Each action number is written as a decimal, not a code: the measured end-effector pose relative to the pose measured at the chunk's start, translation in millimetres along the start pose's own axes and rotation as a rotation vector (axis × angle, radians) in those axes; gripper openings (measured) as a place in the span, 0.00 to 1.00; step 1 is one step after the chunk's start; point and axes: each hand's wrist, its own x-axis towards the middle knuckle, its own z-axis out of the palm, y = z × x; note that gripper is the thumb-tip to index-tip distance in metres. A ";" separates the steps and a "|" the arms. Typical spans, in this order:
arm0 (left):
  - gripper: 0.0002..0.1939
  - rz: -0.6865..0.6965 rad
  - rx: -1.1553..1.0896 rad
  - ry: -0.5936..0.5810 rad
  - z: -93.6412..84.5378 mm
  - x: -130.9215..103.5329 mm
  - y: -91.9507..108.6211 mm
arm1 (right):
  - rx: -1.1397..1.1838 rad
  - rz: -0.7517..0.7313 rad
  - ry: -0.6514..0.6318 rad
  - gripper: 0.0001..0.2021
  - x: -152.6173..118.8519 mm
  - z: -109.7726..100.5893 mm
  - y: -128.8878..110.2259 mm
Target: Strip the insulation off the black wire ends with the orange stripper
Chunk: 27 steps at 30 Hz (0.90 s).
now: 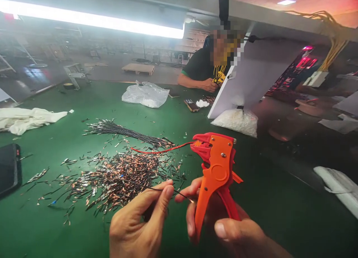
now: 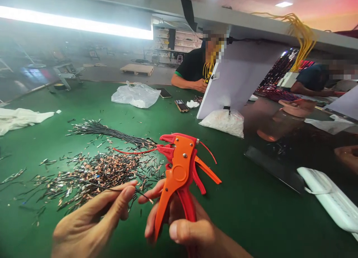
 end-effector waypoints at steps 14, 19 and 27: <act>0.18 -0.354 -0.234 -0.262 -8.7 15.8 -6.7 | 0.014 0.057 -0.051 0.22 -2.3 -7.2 5.1; 0.14 -0.274 -0.351 -0.042 -20.1 23.9 -3.7 | 0.065 0.047 -0.040 0.23 -2.5 -6.2 10.3; 0.03 -0.042 -0.551 0.414 -19.6 22.3 20.1 | 0.222 0.184 -0.113 0.27 -1.9 2.3 31.9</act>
